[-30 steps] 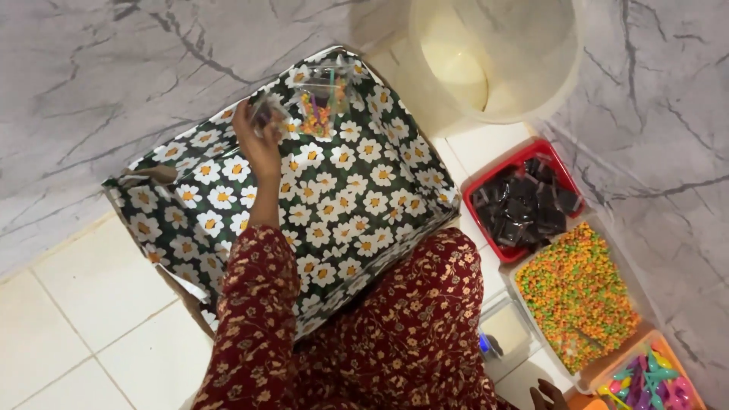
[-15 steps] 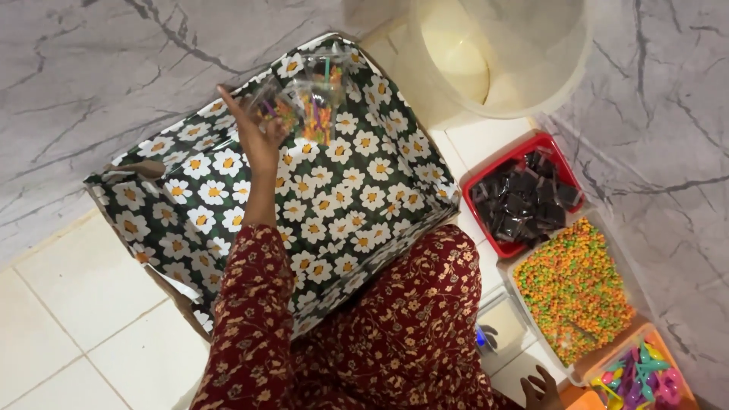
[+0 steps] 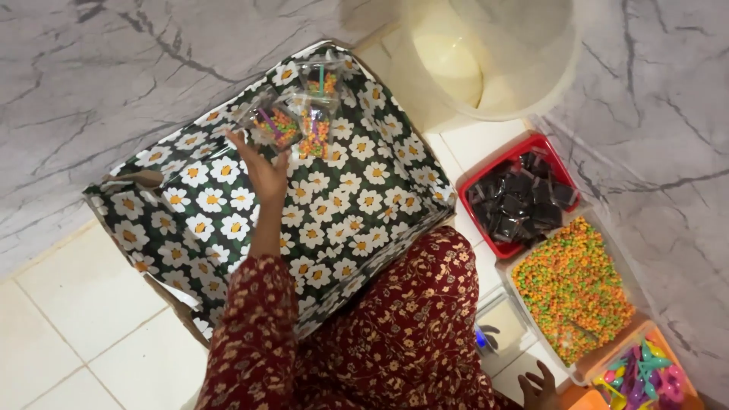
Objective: Packaging colorful sprinkles into small plastic bags using a spoon and a digital scale for portioning.
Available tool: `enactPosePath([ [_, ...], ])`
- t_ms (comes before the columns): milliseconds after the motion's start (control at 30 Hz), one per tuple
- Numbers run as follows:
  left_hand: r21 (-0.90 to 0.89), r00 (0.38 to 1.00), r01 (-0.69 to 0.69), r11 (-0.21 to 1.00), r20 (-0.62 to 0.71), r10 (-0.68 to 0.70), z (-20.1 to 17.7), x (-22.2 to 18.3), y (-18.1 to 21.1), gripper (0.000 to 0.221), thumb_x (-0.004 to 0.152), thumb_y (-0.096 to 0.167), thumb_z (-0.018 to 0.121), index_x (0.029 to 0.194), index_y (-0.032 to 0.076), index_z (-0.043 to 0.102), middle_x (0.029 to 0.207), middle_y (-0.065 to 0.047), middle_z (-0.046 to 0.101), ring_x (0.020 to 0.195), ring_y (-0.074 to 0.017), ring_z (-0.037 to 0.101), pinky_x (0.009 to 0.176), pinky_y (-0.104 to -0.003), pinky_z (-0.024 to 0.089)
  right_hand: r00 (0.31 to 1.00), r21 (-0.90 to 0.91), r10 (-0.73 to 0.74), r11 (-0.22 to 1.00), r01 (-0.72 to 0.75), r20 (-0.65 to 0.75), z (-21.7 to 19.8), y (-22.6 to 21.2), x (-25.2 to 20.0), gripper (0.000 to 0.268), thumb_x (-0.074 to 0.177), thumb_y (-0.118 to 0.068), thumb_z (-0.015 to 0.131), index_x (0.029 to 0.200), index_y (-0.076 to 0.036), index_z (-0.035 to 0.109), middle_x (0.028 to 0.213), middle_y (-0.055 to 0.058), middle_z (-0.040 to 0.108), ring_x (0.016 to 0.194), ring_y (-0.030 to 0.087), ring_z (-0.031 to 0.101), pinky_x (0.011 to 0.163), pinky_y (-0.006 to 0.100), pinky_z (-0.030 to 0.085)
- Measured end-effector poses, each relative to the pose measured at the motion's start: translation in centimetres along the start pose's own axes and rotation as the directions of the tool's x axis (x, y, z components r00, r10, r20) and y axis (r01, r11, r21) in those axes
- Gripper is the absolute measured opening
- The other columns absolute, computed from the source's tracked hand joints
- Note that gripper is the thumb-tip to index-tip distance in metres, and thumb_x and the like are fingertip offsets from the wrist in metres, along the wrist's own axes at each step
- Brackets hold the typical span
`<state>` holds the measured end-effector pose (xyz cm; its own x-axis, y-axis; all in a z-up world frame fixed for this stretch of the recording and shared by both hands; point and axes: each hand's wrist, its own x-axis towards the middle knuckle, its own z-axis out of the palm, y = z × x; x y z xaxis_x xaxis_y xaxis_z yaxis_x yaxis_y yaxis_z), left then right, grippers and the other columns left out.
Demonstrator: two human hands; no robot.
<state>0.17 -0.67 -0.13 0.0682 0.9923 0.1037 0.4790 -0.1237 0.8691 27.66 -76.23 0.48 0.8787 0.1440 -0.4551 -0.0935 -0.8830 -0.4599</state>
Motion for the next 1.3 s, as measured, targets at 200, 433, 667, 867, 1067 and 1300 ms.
enactPosePath([
  [200,-0.028,0.992,0.050,0.998,0.114,-0.047,1.3,-7.5,7.3,0.110,0.097,0.028,0.075,0.158,-0.001,-0.012,0.164,-0.036,0.005,0.145,-0.0495,0.035,0.116,-0.058,0.037,0.999,0.029,0.011,1.000,-0.012,0.035,0.7,-0.8,-0.9,0.069,0.088,-0.009,0.074,0.152,-0.008,0.049,0.116,0.023,0.071,0.093,0.036,0.072,0.076,0.043,0.058],
  [433,-0.262,0.882,-0.170,0.950,0.390,0.265,4.8,-19.0,18.7,0.094,0.105,0.042,0.058,0.161,0.003,-0.006,0.167,-0.026,0.006,0.151,-0.0423,0.030,0.117,-0.054,0.032,1.000,0.055,0.019,0.998,-0.019,-0.015,1.4,-2.1,-2.0,0.066,0.087,-0.014,0.074,0.150,-0.015,0.052,0.122,0.018,0.071,0.095,0.032,0.071,0.081,0.041,0.058],
  [667,-0.485,0.399,-0.376,0.789,0.684,0.611,7.4,-30.1,25.5,0.091,0.086,0.005,0.078,0.159,-0.002,0.024,0.160,-0.033,0.019,0.147,-0.0524,0.024,0.120,-0.061,0.023,0.980,0.243,0.018,0.969,0.031,-0.200,1.0,-8.3,-5.4,0.050,0.093,-0.009,0.072,0.143,-0.009,0.061,0.128,0.024,0.068,0.111,0.045,0.068,0.093,0.051,0.059],
  [867,-0.339,0.059,-0.745,0.574,0.824,0.564,10.0,-32.6,21.2,0.097,0.073,0.013,0.084,0.157,0.005,0.037,0.155,-0.030,0.037,0.137,-0.0462,0.045,0.116,-0.062,0.029,0.800,0.516,0.116,0.815,0.262,-0.589,-5.6,-10.5,-10.3,0.038,0.095,-0.002,0.071,0.133,-0.005,0.068,0.124,0.019,0.070,0.099,0.031,0.072,0.085,0.042,0.059],
  [1067,-0.273,-0.007,-0.872,0.407,0.837,0.547,10.1,-32.2,21.1,0.083,0.082,0.035,0.078,0.155,0.011,0.045,0.154,-0.019,0.047,0.136,-0.0329,0.051,0.120,-0.058,0.024,0.486,0.533,0.312,0.729,0.428,-0.817,-12.0,0.4,-15.8,0.028,0.102,0.000,0.063,0.130,-0.002,0.065,0.122,0.016,0.067,0.092,0.021,0.068,0.078,0.029,0.059],
  [1300,-0.182,-0.039,-0.948,0.260,0.881,0.472,10.4,-33.2,21.6,0.068,0.088,0.035,0.068,0.148,0.009,0.050,0.146,-0.016,0.057,0.132,-0.0324,0.055,0.118,-0.059,0.024,0.501,0.543,0.547,0.822,-0.170,-0.671,-6.9,14.0,-17.0,0.046,0.086,-0.007,0.076,0.131,-0.008,0.066,0.125,0.012,0.068,0.103,0.029,0.066,0.083,0.040,0.055],
])
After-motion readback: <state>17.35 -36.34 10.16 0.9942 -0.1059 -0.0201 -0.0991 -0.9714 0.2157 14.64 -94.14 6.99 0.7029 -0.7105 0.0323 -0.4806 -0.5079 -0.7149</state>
